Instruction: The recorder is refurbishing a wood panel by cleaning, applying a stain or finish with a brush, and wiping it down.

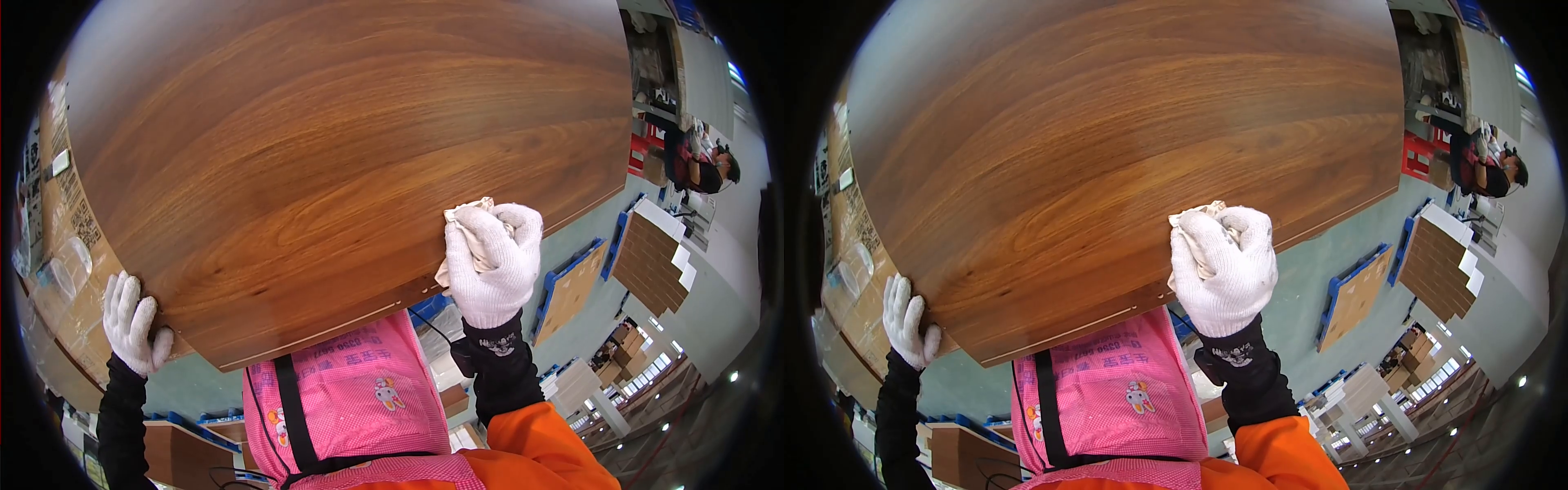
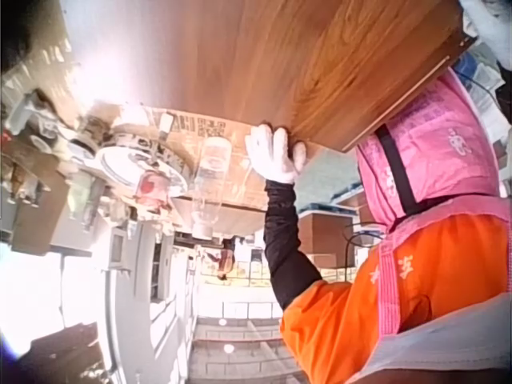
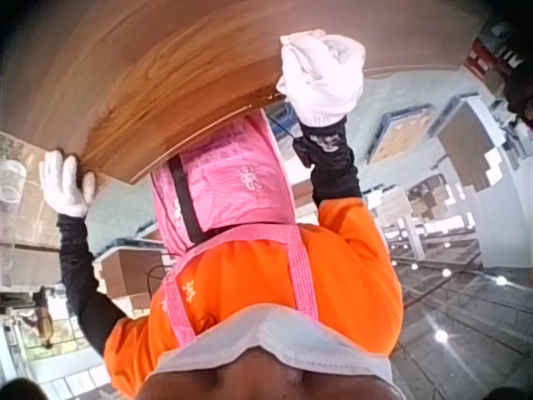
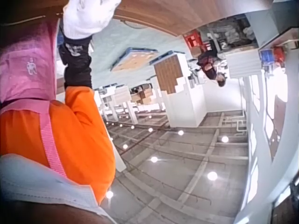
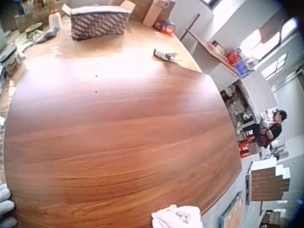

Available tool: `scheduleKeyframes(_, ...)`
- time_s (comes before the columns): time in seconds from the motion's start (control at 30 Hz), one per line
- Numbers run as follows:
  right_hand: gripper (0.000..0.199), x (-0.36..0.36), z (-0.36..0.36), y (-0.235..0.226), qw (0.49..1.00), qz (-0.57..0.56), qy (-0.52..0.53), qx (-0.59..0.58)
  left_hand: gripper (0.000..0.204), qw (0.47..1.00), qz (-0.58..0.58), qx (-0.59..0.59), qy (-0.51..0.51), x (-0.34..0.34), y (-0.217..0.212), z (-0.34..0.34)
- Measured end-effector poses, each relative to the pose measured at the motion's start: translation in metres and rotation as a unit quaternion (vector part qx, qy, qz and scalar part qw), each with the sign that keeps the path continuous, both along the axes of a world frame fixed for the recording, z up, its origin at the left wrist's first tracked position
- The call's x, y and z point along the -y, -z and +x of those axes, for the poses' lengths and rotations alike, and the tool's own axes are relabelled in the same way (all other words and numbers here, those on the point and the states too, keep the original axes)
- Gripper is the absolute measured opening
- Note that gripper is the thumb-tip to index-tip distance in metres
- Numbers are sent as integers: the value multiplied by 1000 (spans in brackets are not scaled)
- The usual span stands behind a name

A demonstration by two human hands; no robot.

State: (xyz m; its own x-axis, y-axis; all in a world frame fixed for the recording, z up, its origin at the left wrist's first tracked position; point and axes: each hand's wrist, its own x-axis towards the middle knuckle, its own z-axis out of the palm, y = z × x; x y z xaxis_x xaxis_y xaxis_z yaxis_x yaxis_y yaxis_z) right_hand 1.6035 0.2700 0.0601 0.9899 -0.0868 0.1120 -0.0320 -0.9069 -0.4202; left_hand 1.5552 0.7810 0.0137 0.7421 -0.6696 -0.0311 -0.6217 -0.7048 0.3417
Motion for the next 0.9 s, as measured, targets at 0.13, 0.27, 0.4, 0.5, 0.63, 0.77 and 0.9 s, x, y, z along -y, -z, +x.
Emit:
scheduleKeyframes(0.13, 27, -4, 0, -3, 998, 46, 39, 15, 62, 1000, 1, 0, -4, 1, 0, 0)
scheduleKeyframes(0.27, 23, 1, 5, -6, 1000, 2, -13, -10, 61, 1000, 5, 0, -3, -1, 0, 0)
scheduleKeyframes(0.4, 16, 21, 5, -8, 930, 320, 181, -12, 60, 1000, 2, -3, -2, -1, -1, 0)
scheduleKeyframes(0.5, 22, 35, 5, -17, 785, 564, 254, -40, 60, 1000, 3, 0, -3, -2, -1, -1)
scheduleKeyframes(0.63, 30, 52, -1, -1, 704, 671, 226, 60, 62, 1000, -3, 1, -5, 0, -1, -1)
scheduleKeyframes(0.77, 24, 36, 26, 3, 772, 557, 208, 226, 63, 1000, 1, -1, -2, 3, 1, 1)
scheduleKeyframes(0.9, 25, 25, 30, 11, 888, 310, 138, 310, 64, 1000, -1, 0, -2, -2, 0, -1)
